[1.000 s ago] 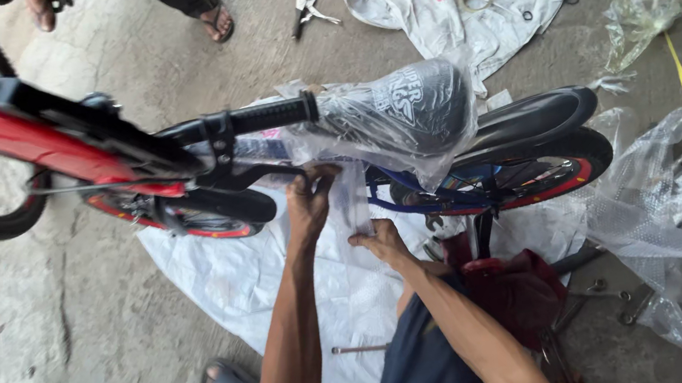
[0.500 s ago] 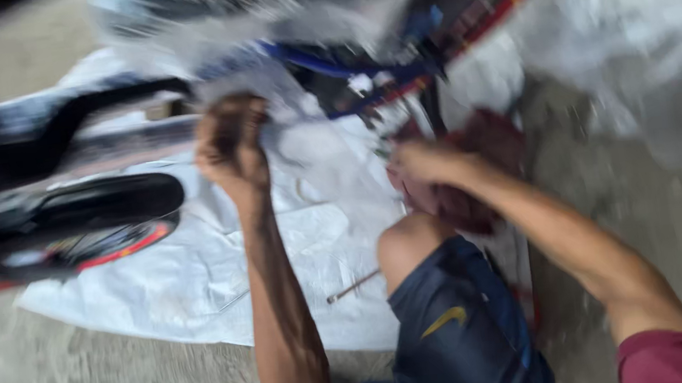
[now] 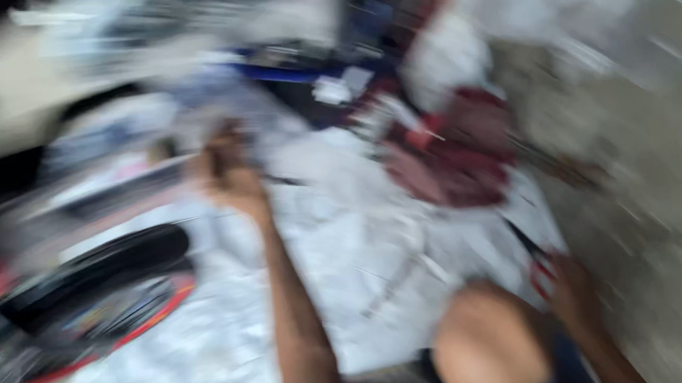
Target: The person wraps bubble wrap around the bicycle frame and front fork, then secures it with clear tape. They also wrap the front wheel hub area with tape.
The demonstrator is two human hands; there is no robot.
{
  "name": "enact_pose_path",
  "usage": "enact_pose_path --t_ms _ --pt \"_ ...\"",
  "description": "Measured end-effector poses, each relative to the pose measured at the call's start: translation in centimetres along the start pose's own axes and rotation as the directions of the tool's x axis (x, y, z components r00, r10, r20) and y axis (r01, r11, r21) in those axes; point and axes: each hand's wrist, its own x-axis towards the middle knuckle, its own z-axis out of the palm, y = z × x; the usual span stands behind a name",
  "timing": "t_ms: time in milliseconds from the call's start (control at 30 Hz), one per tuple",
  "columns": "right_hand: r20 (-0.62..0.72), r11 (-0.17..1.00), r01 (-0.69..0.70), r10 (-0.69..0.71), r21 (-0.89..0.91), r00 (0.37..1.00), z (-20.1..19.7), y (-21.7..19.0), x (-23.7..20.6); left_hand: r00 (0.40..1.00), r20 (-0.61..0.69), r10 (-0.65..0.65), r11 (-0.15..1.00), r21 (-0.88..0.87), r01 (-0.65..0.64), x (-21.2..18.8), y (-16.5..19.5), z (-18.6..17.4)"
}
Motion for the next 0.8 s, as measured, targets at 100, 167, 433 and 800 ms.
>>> enact_pose_path --t_ms 100,167,433,800 --pt "0.149 0.950 -0.268 0.245 0.160 0.958 0.1 0.9 3.3 0.964 -0.266 0.024 0.980 0.198 0.030 -0.1 1.0 2.9" --pt "0.233 0.901 -0.383 0.335 0.203 0.913 -0.2 1.7 5.6 0.962 -0.242 0.125 0.755 0.653 0.066 -0.6 1.9 4.5" --pt "0.309 0.910 -0.258 0.156 0.323 0.938 -7.8 0.5 21.3 0.945 -0.220 0.241 0.692 0.722 -0.009 -0.9 3.9 8.2" --pt "0.590 0.844 0.536 -0.450 0.034 0.670 -18.0 -19.3 44.6 0.974 -0.190 0.121 0.863 0.505 -0.009 -3.1 3.4 7.1"
